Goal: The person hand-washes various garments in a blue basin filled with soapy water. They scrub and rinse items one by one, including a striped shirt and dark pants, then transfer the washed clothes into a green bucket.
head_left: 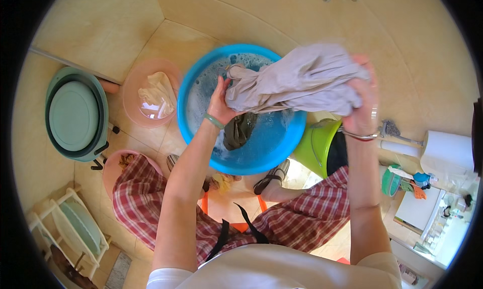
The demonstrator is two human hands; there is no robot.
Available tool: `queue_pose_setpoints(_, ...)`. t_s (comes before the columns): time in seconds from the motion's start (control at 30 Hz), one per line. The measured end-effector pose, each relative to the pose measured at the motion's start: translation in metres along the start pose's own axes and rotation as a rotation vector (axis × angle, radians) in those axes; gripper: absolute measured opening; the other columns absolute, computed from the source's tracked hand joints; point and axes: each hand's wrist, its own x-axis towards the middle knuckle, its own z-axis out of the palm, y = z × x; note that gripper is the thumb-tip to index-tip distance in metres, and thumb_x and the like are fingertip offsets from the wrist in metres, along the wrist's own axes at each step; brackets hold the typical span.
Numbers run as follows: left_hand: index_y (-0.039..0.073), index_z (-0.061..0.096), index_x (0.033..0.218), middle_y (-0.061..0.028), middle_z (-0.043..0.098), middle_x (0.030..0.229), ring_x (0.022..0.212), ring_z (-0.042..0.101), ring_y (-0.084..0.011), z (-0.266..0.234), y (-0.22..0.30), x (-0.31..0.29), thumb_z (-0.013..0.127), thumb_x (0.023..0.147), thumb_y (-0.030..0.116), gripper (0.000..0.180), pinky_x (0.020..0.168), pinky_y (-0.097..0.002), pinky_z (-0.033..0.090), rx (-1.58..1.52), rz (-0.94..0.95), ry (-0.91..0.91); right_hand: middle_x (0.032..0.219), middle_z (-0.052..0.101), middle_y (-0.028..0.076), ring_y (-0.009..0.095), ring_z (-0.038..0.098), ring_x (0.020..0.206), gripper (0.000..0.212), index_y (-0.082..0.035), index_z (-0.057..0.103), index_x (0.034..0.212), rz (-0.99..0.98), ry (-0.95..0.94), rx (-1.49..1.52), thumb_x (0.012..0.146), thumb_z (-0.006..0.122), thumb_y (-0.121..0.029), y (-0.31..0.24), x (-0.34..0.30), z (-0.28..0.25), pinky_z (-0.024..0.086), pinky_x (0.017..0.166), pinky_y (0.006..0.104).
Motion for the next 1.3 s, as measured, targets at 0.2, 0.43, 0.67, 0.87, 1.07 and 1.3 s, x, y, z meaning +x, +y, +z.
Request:
queue_pose_setpoints(0.2,0.021,0.031,0.145,-0.005,0.041,0.144,0.131,0.042,-0.0268,-0.05,-0.007,0.014,0.063,0.089,0.042,0.068,0.097,-0.0517,0.043,0.256,0.244,0.352,0.1,0.057,0.003,0.013,0.057,0.09,0.037,-0.007,0.056,0.108,0.134,-0.004,-0.206,0.072,0.058,0.003,0.108,0.013,-0.05,0.047,0.078,0.0264)
queue_pose_setpoints(0.43,0.033,0.038,0.144,-0.0171,0.012,0.156,0.14,0.015,-0.0467,-0.044,-0.018,0.017,0.072,0.075,0.054,0.081,0.108,-0.0575,0.026,1.646,0.753,0.759,0.13,0.046,0.017,0.032,0.051,0.116,0.074,-0.02,0.041,0.139,0.172,-0.241,-1.166,0.075,0.074,-0.037,0.19,0.013,-0.06,0.045,0.095,0.0416)
queue_pose_setpoints(0.67,0.044,0.041,0.139,-0.0071,0.0,0.159,0.144,-0.002,-0.0418,-0.04,-0.021,0.042,0.072,0.07,0.058,0.077,0.098,-0.0749,0.023,2.323,0.359,0.499,0.154,0.02,0.015,0.055,0.025,0.132,0.066,-0.028,0.043,0.14,0.262,-0.235,-1.466,0.083,0.059,-0.059,0.309,0.015,-0.064,0.031,0.101,0.0657)
queue_pose_setpoints(0.87,0.043,0.043,0.138,-0.0072,0.002,0.159,0.141,0.012,-0.0419,-0.06,-0.02,0.057,0.072,0.075,0.048,0.069,0.1,-0.0666,0.032,2.328,0.113,0.346,0.148,0.028,0.01,0.044,0.036,0.127,0.053,-0.021,0.049,0.132,0.317,-0.371,-1.635,0.085,0.061,-0.043,0.354,0.008,-0.069,0.037,0.09,0.068)
queue_pose_setpoints(1.07,0.036,0.042,0.14,-0.0116,0.025,0.153,0.129,0.038,-0.0412,-0.094,-0.036,0.078,0.065,0.084,0.036,0.061,0.102,-0.0497,0.04,2.413,-0.152,0.329,0.134,0.047,0.017,0.039,0.047,0.121,0.069,-0.013,0.046,0.135,0.612,-0.269,-1.48,0.078,0.066,-0.047,0.364,0.038,-0.062,0.035,0.098,0.0591)
queue_pose_setpoints(1.3,0.024,0.043,0.14,-0.0129,0.05,0.134,0.113,0.053,-0.0302,-0.129,-0.03,0.1,0.058,0.089,0.023,0.053,0.096,-0.0423,0.044,1.958,-0.105,0.41,0.136,0.048,0.019,0.034,0.049,0.121,0.074,-0.006,0.041,0.138,0.477,-0.189,-1.48,0.083,0.056,-0.053,0.413,0.035,-0.079,0.038,0.102,0.0433)
